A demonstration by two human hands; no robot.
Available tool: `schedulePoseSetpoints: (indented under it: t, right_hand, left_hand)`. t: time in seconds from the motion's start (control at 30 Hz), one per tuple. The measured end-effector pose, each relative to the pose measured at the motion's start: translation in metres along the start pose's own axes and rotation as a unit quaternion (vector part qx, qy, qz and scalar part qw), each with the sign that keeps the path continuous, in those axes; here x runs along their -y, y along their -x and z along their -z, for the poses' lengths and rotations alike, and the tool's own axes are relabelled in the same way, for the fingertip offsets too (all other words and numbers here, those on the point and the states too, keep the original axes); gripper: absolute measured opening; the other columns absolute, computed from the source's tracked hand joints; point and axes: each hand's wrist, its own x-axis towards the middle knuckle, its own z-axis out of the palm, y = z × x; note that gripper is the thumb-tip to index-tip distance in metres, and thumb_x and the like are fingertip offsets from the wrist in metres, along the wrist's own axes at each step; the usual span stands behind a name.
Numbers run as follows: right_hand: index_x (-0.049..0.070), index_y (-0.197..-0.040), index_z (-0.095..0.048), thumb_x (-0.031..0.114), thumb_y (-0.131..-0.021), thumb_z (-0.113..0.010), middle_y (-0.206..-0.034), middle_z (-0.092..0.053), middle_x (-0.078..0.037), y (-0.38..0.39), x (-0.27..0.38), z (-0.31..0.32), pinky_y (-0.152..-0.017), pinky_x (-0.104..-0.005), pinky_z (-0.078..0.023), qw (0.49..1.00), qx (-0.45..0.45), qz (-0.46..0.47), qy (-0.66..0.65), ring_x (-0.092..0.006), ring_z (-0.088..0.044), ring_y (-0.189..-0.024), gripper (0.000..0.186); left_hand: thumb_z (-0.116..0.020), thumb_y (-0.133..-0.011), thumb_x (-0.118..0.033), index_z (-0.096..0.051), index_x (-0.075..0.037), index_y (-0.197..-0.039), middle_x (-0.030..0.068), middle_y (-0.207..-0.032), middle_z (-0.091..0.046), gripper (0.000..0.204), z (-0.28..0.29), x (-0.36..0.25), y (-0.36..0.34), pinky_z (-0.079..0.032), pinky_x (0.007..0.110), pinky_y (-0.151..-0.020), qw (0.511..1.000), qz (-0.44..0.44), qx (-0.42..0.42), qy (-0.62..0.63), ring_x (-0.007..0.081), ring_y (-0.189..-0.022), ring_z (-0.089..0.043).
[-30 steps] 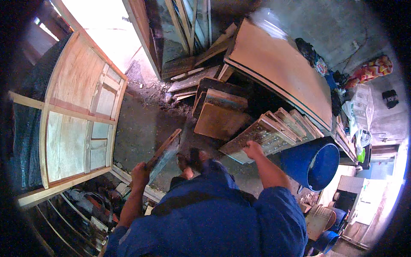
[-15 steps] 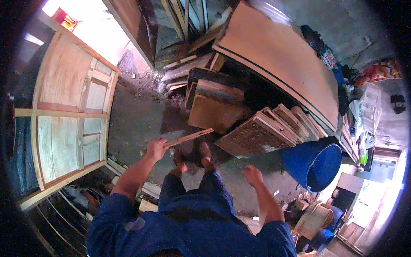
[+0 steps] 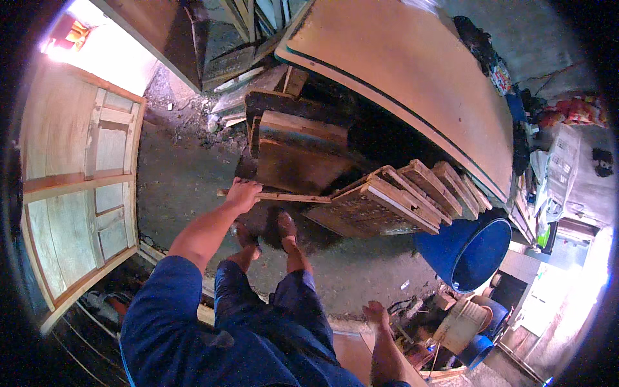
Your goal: The person picks up various wooden planks and boards from a cluttered storage area and stacks them into a pile. They handle the wood by hand, moving pieces from a rack and the floor to a growing stack, and briefly carry a bundle of wood to a different location.
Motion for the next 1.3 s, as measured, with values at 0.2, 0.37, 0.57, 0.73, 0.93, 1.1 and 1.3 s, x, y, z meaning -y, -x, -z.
schedulePoseSetpoints:
  t: [0.2,0.37,0.57,0.73,0.93,1.1,1.3]
  right_hand:
    - [0.003,-0.107,-0.058,0.012,-0.078,-0.07,-0.089,-0.061,-0.002,-0.005,0.004,-0.012,-0.071,-0.0256,-0.046,0.998,0.028,-0.041,-0.038,-0.0105,-0.056,-0.084,0.033]
    - [0.003,-0.109,-0.057,0.011,-0.078,-0.07,-0.089,-0.059,-0.001,-0.015,0.011,-0.017,-0.071,-0.0244,-0.045,0.974,0.008,-0.042,-0.222,-0.0101,-0.055,-0.082,0.034]
    - [0.002,-0.111,-0.055,0.021,-0.08,-0.068,-0.088,-0.06,-0.004,-0.014,0.048,-0.007,-0.071,-0.0268,-0.045,0.963,0.017,-0.028,-0.267,-0.013,-0.054,-0.078,0.038]
    - [0.003,-0.111,-0.057,0.02,-0.08,-0.069,-0.095,-0.063,-0.007,-0.019,0.07,-0.009,-0.074,-0.0274,-0.048,0.997,0.029,0.015,-0.074,-0.0135,-0.058,-0.083,0.037]
    - [0.001,-0.112,-0.055,0.021,-0.08,-0.068,-0.099,-0.063,-0.009,-0.05,0.063,-0.013,-0.08,-0.0275,-0.048,0.982,0.029,0.035,-0.184,-0.0162,-0.059,-0.091,0.041]
    - [0.002,-0.11,-0.056,0.025,-0.079,-0.068,-0.092,-0.064,-0.006,-0.06,0.062,-0.002,-0.073,-0.0267,-0.048,0.997,0.004,0.071,-0.037,-0.0144,-0.059,-0.085,0.04]
    - [0.007,-0.106,-0.06,0.041,-0.074,-0.063,-0.099,-0.065,-0.012,-0.048,0.035,0.015,-0.08,-0.0366,-0.048,0.996,0.001,-0.071,-0.049,-0.0288,-0.062,-0.092,0.046]
  left_hand:
    - [-0.066,-0.073,-0.019,-0.059,-0.015,-0.097,0.0049,-0.1,-0.058,0.025,-0.015,0.012,-0.041,-0.029,0.046,-0.091,1.0,0.002,-0.003,-0.014,0.0242,-0.1,-0.055]
    - [-0.062,-0.076,-0.019,-0.06,-0.014,-0.098,0.0062,-0.104,-0.059,0.023,-0.034,0.015,-0.078,-0.027,0.046,-0.096,0.996,0.075,-0.038,-0.022,0.0248,-0.106,-0.052]
    - [-0.058,-0.079,-0.018,-0.056,-0.015,-0.113,0.0081,-0.119,-0.053,0.034,-0.048,0.031,-0.097,-0.024,0.046,-0.104,0.992,0.108,-0.063,0.005,0.0263,-0.124,-0.037]
    - [-0.064,-0.08,-0.026,-0.033,-0.021,-0.138,0.0098,-0.145,-0.027,0.066,-0.04,0.025,-0.076,-0.015,0.048,-0.11,0.985,0.079,-0.02,0.154,0.0309,-0.136,-0.017]
    - [-0.067,-0.077,-0.031,-0.035,-0.019,-0.137,0.0148,-0.142,-0.031,0.069,-0.06,0.02,0.012,-0.02,0.049,-0.107,0.973,0.12,-0.009,0.198,0.0341,-0.133,-0.024]
    - [-0.068,-0.075,-0.037,-0.046,-0.011,-0.129,0.0182,-0.131,-0.045,0.064,-0.086,0.032,0.115,-0.037,0.041,-0.098,0.944,0.215,0.088,0.234,0.0344,-0.119,-0.044]
    - [-0.066,-0.078,-0.036,-0.047,-0.006,-0.127,0.0202,-0.124,-0.051,0.061,-0.068,0.042,0.202,-0.04,0.039,-0.095,0.937,0.254,0.122,0.208,0.0324,-0.115,-0.049]
